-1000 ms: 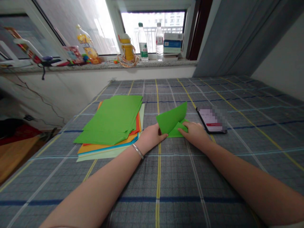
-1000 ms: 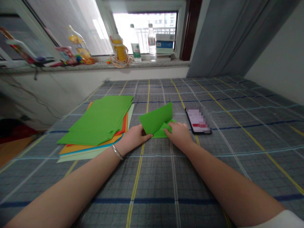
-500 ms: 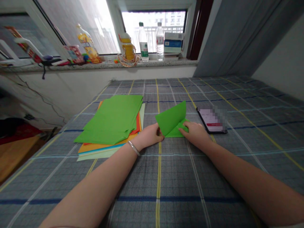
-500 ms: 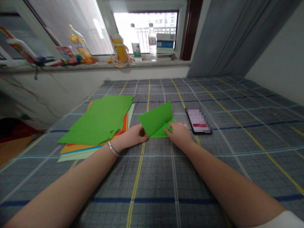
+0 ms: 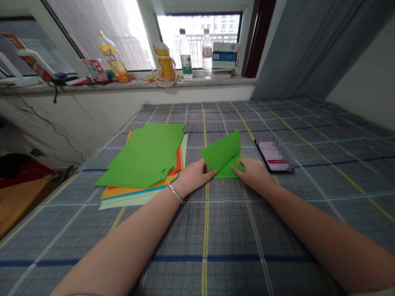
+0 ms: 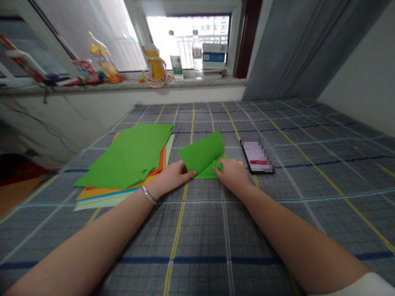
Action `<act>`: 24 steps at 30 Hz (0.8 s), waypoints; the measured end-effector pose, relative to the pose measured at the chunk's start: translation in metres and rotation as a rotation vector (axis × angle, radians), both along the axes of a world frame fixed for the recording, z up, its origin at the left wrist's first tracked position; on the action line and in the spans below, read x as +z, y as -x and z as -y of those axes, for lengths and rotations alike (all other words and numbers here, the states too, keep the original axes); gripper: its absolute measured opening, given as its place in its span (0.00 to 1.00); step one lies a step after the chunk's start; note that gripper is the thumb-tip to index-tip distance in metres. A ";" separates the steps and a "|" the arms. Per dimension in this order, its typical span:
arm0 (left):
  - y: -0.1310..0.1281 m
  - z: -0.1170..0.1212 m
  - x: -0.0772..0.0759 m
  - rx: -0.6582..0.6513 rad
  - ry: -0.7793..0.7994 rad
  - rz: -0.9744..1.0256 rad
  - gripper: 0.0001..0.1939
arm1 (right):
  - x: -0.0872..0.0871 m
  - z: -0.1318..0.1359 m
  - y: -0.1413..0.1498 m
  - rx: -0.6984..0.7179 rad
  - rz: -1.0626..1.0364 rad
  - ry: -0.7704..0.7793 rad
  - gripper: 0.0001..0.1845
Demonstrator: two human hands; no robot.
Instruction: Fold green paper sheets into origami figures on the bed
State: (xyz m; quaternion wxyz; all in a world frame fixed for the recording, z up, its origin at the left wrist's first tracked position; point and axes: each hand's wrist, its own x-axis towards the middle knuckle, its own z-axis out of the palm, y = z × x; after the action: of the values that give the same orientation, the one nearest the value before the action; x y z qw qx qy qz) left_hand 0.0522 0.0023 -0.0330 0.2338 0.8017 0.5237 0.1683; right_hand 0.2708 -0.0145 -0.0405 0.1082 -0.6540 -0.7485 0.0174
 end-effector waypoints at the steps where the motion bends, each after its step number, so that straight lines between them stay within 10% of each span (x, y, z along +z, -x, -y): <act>1: -0.001 0.001 0.000 0.004 -0.011 -0.036 0.17 | -0.001 0.000 0.000 -0.011 -0.019 -0.005 0.14; 19: -0.007 0.007 -0.002 0.096 -0.067 -0.200 0.28 | -0.002 0.004 -0.001 0.053 -0.132 -0.077 0.12; 24: -0.007 0.009 -0.003 0.114 -0.098 -0.040 0.46 | 0.000 0.007 0.000 0.065 -0.052 -0.112 0.15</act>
State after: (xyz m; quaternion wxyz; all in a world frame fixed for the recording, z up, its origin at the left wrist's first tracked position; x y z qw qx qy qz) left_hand 0.0588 -0.0064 -0.0362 0.1738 0.7843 0.5642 0.1908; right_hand 0.2706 -0.0215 -0.0402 0.1637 -0.6214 -0.7662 -0.0039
